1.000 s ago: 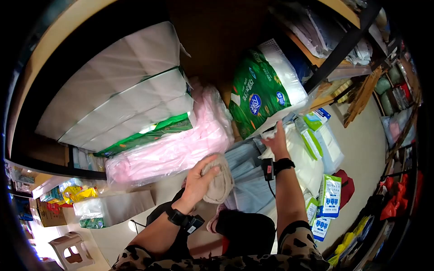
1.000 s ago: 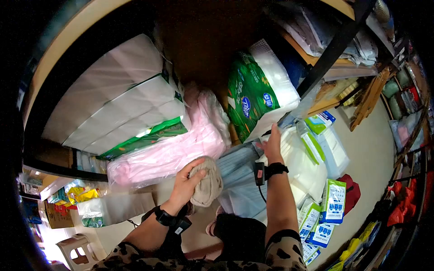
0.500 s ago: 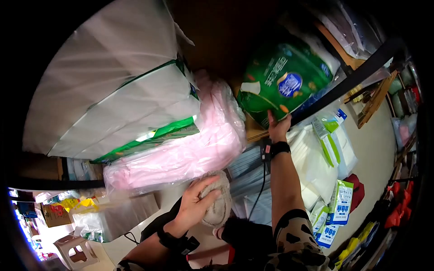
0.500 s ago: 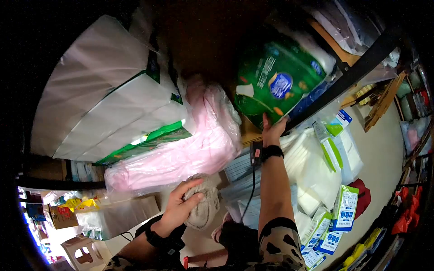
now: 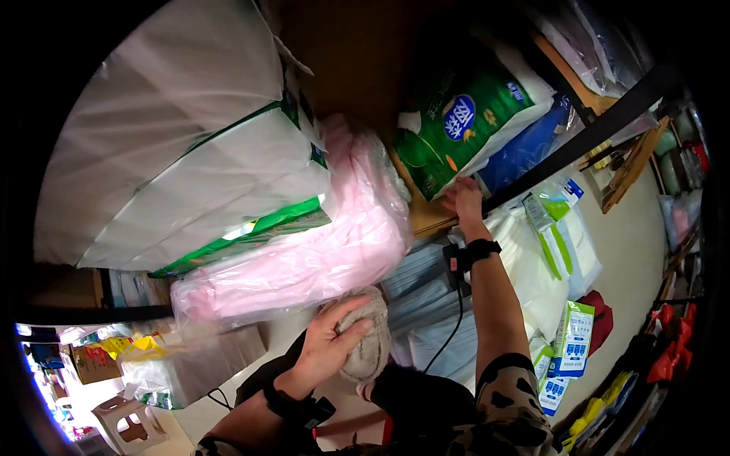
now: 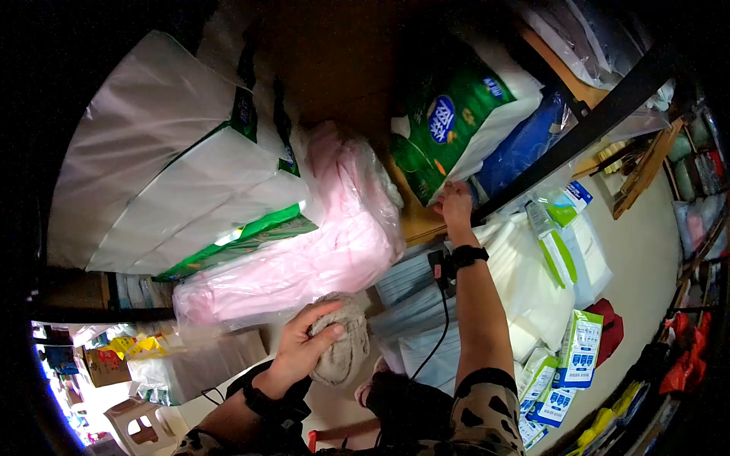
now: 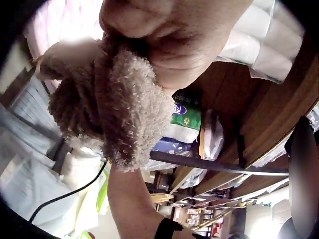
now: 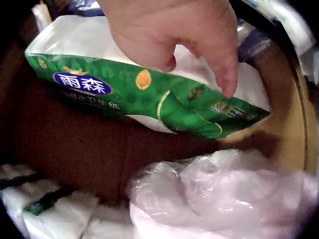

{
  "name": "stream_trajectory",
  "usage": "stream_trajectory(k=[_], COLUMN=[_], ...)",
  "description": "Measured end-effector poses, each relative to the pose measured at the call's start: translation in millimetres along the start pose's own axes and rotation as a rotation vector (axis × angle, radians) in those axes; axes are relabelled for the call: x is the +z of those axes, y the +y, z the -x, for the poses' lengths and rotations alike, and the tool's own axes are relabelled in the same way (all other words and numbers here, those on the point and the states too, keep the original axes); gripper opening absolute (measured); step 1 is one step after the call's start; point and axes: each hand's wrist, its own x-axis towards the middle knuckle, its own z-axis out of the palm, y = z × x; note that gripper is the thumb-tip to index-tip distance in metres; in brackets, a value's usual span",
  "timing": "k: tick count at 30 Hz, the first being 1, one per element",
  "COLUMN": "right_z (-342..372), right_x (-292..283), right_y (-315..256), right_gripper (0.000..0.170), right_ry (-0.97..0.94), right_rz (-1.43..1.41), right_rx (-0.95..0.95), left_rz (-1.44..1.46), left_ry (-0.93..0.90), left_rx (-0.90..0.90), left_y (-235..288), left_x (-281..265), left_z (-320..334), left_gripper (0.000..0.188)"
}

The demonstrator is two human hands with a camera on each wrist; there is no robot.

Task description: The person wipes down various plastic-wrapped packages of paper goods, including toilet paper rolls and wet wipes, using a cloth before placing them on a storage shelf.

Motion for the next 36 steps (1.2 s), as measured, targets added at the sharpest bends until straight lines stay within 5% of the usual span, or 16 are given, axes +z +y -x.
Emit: stream_trajectory(k=[6,12,15,21,23,24,27,31,33,34,36], right_z=[33,74,162,350,393,409,454,490,506,511,528], right_x=[-8,-20,-14,4,9,13,19,15,7,2,-7], right_y=[-33,-33,-53,-81,-78,-71,-68,-60,-56,-56,-60], right_gripper=[0.033,0.039,0.046,0.06,0.067,0.067,0.062,0.057,0.054,0.053,0.05], right_ry=[-0.05,-0.18,-0.573,-0.692,-0.724,-0.708,-0.684,-0.691,-0.708,-0.735,-0.771], right_rz=[0.157,0.048,-0.071,0.202,-0.068,-0.165,-0.341,-0.313,-0.317,-0.338,-0.395], right_rx=[-0.197,-0.087,0.034,-0.032,0.03,0.01,0.076,0.159,0.207,0.215,0.247], left_rz=[-0.016,0.034,0.241,0.363,0.421,0.169,0.133,-0.043,-0.347,-0.411,-0.626], left_ry=[-0.041,0.001,0.083,0.073,-0.019,-0.047,-0.089,-0.187,0.073,0.127,0.36], left_rx=[0.0,-0.009,-0.038,0.024,0.01,0.002,0.218,0.015,0.273,0.115,0.201], left_y=[-3,-19,7,52,68,60,62,95,66,82,45], left_x=[7,8,3,-4,-5,-7,-13,-62,-93,-116,-176], left_z=[0,6,17,62,88,99,142,218,246,268,288], left_gripper=[0.036,0.039,0.048,0.053,0.054,0.054,0.056,0.059,0.063,0.063,0.068])
